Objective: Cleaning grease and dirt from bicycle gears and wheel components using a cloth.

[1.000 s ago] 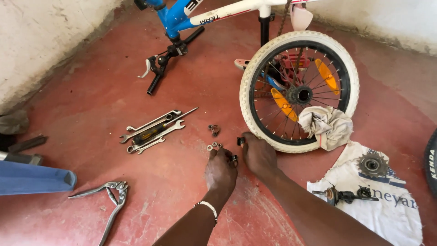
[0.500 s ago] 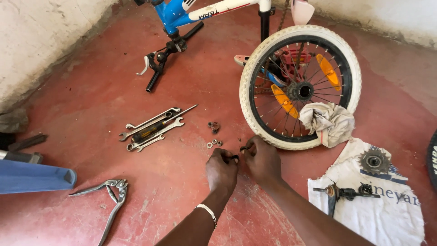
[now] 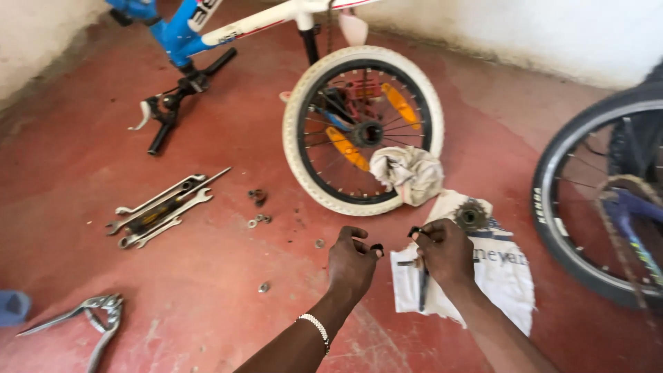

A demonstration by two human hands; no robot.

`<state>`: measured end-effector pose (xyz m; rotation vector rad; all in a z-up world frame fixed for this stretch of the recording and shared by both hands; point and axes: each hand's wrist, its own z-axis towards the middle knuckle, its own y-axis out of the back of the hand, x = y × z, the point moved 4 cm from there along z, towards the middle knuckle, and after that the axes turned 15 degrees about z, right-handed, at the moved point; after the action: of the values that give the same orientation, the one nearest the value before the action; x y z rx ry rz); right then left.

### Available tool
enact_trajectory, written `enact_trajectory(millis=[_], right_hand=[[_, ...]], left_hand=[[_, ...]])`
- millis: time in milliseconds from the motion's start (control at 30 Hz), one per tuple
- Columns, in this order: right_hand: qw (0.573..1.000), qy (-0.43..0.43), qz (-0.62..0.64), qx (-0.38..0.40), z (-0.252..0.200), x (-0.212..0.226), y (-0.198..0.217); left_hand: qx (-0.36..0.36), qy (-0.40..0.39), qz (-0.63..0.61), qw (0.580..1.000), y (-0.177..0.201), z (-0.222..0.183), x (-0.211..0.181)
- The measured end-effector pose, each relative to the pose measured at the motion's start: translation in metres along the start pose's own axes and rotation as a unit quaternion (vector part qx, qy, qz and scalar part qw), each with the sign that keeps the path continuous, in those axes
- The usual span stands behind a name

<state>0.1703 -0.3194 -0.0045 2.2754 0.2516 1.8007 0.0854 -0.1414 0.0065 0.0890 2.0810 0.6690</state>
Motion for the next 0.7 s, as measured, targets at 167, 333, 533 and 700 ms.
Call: enact_trajectory(millis=[167,333,533,700], right_hand=[[0.996,-0.009,-0.084,-0.011,0.021,-0.019,0.046],[0.984,-0.01,-0.177,0.019,0.026,-0.017,0.053],[0.971,0.013,-0.216,0.097,0.03,-0.012,0.061],[0.966,0.049,-0.238,0.091,0.022,0.016,0.06]], left_hand=[[0.022,-0.036,0.026,0.999,-0.046,0.005,-0.017],[0.072,-0.059,0.057,0.994,-0.064,0.002,-0.05],[0.094,-0.074,0.129,0.984,-0.096,0.021,-0.058],[0.066,-0.07,0.083,0.992,-0.098,0.03,-0.042]])
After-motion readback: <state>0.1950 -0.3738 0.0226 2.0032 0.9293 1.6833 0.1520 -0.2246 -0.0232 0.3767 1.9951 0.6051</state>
